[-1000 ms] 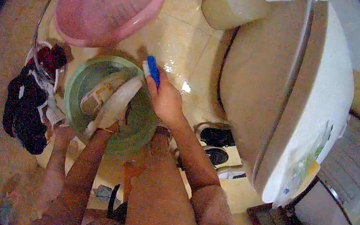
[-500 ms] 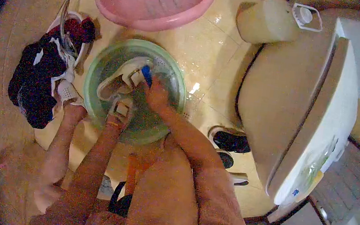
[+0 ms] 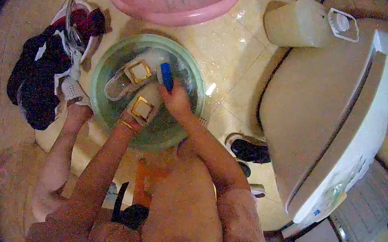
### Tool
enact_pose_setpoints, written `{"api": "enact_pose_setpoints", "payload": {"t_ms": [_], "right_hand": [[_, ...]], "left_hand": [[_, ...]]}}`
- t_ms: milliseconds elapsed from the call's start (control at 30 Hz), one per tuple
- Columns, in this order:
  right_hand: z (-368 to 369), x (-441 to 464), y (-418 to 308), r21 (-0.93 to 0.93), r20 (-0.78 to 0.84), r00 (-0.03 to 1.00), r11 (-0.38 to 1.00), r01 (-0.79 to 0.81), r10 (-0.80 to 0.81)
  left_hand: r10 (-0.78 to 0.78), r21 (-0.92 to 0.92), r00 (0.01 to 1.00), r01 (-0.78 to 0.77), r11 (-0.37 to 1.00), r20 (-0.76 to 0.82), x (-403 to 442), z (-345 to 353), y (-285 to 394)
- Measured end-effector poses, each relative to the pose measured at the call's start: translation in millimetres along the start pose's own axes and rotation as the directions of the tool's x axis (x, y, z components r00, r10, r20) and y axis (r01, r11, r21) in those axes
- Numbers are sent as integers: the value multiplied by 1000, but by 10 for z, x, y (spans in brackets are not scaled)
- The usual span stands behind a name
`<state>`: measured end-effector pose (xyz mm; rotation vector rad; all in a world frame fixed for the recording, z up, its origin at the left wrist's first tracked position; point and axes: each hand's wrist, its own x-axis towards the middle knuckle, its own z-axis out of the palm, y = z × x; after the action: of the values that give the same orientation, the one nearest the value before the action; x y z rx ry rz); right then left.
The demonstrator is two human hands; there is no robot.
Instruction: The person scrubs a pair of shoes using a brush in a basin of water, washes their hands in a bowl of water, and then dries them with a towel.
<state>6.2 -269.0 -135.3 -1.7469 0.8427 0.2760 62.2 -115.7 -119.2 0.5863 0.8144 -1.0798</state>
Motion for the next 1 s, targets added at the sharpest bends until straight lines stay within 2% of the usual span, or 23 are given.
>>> {"api": "enact_pose_setpoints", "payload": {"t_ms": [33, 67, 100, 133, 167, 200, 233, 267, 300, 333, 400, 433, 500, 533, 600, 633, 667, 700, 733, 800, 867, 933, 1000], "right_hand": [[-99, -66, -128, -4, 117, 991, 998, -58, 58], [-135, -117, -166, 0, 119, 992, 999, -52, 51], [-176, -155, -208, -43, 137, 991, 999, -2, 8], [-228, -180, -250, -88, 154, 987, 995, 51, -37], [-262, -201, -194, -57, 154, 980, 989, 139, -129], [-313, -221, -198, -61, 144, 980, 987, 149, -139], [-369, -232, -202, -57, 157, 977, 986, 157, -146], [-419, -252, -210, -54, 174, 973, 985, 165, -154], [-459, -309, -241, -79, 134, 970, 973, 215, -203], [-455, -306, -181, -82, 132, 968, 971, 226, -215], [-423, -302, -34, -10, 71, 932, 934, 357, -355], [-432, -315, -4, -13, 66, 927, 929, 370, -369], [-472, -364, 31, -270, 103, 963, 925, 269, -250], [-500, -404, 42, -274, 97, 960, 921, 278, -261], [-562, -511, 47, 4, 169, 982, 996, 85, -85], [-592, -595, 8, 0, 157, 983, 995, 95, -94], [-634, -690, -28, 340, 188, 982, 937, -83, 18], [-677, -775, -74, 628, 256, 961, 738, -248, 106], [-711, -885, -149, 629, 236, 967, 743, -230, 100], [-747, -1059, -315, 800, 221, 974, 578, -159, -38], [-799, -1310, -766, 822, 187, 980, 556, -122, -61], [-841, -1427, -1044, 804, 268, 949, 581, -127, -163], [-823, -1371, -1243, 738, 359, 889, 670, -85, -283]], "left_hand": [[-4, 13, 1000, 4, 1000, -15, -60, 5, -2], [-7, 27, 1000, 8, 1000, -28, -117, 13, 5], [81, 375, 972, -162, 913, 221, -7, -229, -15], [87, 379, 969, -172, 909, 229, 121, -480, -29], [229, 571, 894, -426, 702, 385, 244, -704, -53], [302, 661, 772, -635, 400, 560, 233, -625, -43], [302, 652, 762, -647, 396, 573, 214, -553, -9], [226, 429, 880, -411, 805, 418, 175, -492, 51], [57, 68, 949, -82, 994, 309, 83, -360, 103], [65, 68, 946, -91, 994, 318, -31, -245, 121], [208, 272, 878, -347, 898, 432, -252, -67, 112], [215, 271, 871, -358, 893, 443, -267, -86, 117], [228, 193, 859, -347, 918, 457, -270, -141, 125], [232, 191, 852, -354, 915, 469, -416, -18, 140], [160, 41, 911, -190, 981, 381, -751, 160, 145], [159, 43, 904, -192, 981, 396, -727, 26, 127], [195, 86, 909, -242, 966, 367, -615, -215, 135], [233, 129, 911, -290, 948, 341, -563, -355, 186], [225, 129, 905, -288, 949, 361, -619, -202, 144], [253, 137, 888, -326, 935, 385, -723, -35, 229], [254, 149, 872, -342, 928, 419, -757, 143, 294], [255, 170, 856, -363, 916, 450, -848, 229, 441], [283, 186, 835, -408, 894, 472, -1037, 346, 475]]}}
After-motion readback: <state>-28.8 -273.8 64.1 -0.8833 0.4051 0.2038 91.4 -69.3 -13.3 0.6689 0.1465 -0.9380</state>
